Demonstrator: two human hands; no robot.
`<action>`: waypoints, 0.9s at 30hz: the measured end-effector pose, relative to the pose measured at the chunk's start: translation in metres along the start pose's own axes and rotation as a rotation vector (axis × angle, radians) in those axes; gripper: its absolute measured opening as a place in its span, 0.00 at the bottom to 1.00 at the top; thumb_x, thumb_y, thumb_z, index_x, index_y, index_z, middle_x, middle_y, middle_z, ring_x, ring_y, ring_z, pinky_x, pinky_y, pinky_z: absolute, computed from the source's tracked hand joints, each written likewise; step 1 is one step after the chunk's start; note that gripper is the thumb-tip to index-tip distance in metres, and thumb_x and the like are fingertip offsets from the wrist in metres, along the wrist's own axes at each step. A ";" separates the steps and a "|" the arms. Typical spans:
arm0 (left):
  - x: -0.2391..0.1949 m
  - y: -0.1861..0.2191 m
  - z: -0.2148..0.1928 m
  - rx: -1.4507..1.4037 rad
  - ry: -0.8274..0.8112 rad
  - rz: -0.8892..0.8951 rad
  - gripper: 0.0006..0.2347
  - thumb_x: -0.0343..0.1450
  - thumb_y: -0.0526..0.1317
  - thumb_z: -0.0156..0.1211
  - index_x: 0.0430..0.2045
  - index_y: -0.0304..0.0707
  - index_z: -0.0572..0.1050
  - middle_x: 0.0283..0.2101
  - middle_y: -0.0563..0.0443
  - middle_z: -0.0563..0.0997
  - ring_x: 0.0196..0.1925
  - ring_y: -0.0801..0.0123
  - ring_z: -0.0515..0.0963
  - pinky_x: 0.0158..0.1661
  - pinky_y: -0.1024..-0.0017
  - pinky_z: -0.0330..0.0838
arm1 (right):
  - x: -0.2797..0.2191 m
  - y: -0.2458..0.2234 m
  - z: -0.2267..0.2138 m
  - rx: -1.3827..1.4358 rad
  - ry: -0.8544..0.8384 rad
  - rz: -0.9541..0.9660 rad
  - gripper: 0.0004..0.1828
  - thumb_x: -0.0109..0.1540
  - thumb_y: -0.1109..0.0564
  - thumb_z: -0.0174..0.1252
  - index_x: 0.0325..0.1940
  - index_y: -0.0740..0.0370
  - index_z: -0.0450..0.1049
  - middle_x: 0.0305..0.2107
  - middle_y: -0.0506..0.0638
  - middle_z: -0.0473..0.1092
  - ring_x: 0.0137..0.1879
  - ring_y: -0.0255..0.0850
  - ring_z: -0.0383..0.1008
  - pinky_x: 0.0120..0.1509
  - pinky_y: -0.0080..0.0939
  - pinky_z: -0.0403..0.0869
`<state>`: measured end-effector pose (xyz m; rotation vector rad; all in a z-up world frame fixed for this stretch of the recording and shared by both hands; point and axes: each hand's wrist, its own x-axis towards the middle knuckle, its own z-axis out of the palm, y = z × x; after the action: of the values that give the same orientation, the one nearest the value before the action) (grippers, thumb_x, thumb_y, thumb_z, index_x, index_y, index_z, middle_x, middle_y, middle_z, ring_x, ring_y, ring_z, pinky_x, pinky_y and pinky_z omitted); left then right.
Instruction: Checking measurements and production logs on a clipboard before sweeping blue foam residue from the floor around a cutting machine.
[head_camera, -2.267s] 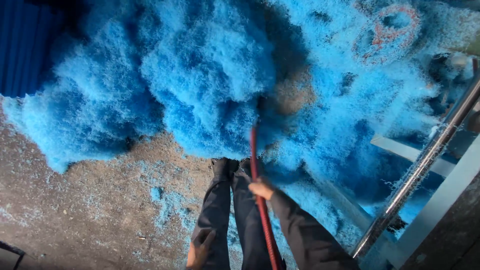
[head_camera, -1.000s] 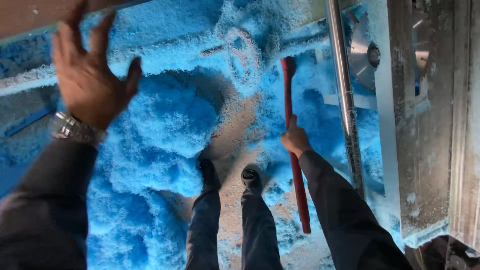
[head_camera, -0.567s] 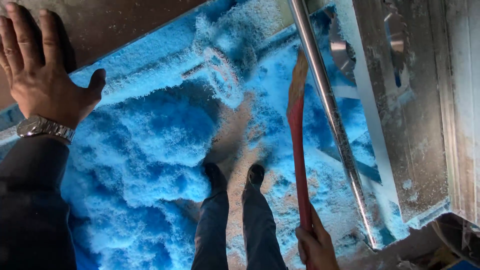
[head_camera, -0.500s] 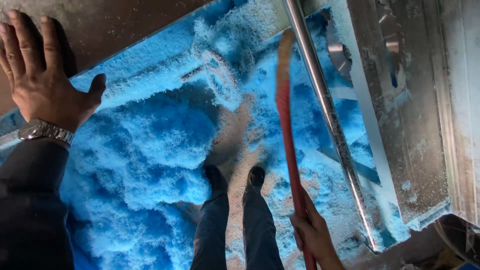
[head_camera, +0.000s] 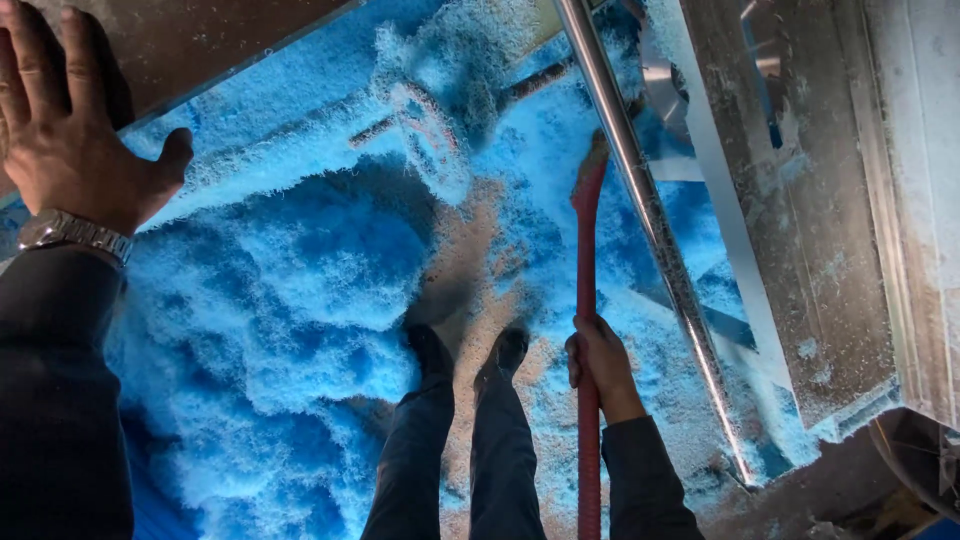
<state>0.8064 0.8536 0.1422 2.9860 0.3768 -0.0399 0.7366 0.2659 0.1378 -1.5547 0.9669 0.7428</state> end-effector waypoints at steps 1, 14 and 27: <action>-0.001 -0.001 0.002 0.001 -0.004 -0.002 0.42 0.75 0.54 0.62 0.82 0.41 0.44 0.82 0.32 0.40 0.86 0.39 0.42 0.81 0.46 0.44 | -0.015 0.005 0.002 -0.002 -0.001 0.004 0.27 0.69 0.50 0.54 0.69 0.65 0.64 0.20 0.49 0.67 0.15 0.37 0.64 0.17 0.40 0.65; 0.005 0.013 -0.020 -0.047 -0.053 -0.063 0.45 0.75 0.59 0.64 0.84 0.50 0.40 0.83 0.32 0.38 0.87 0.41 0.36 0.81 0.42 0.32 | -0.092 0.144 -0.202 -0.858 0.048 -0.496 0.40 0.59 0.49 0.60 0.74 0.59 0.60 0.35 0.54 0.76 0.32 0.42 0.79 0.37 0.41 0.76; 0.008 0.017 -0.022 -0.132 0.018 -0.040 0.45 0.71 0.54 0.67 0.82 0.50 0.46 0.84 0.35 0.45 0.85 0.40 0.41 0.80 0.41 0.36 | -0.026 -0.246 0.115 -2.011 0.145 -1.452 0.36 0.62 0.49 0.62 0.75 0.47 0.64 0.25 0.56 0.72 0.25 0.53 0.75 0.28 0.54 0.73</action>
<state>0.8182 0.8419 0.1658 2.8502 0.4238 0.0080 0.9455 0.3986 0.2522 -3.1106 -1.5668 0.2607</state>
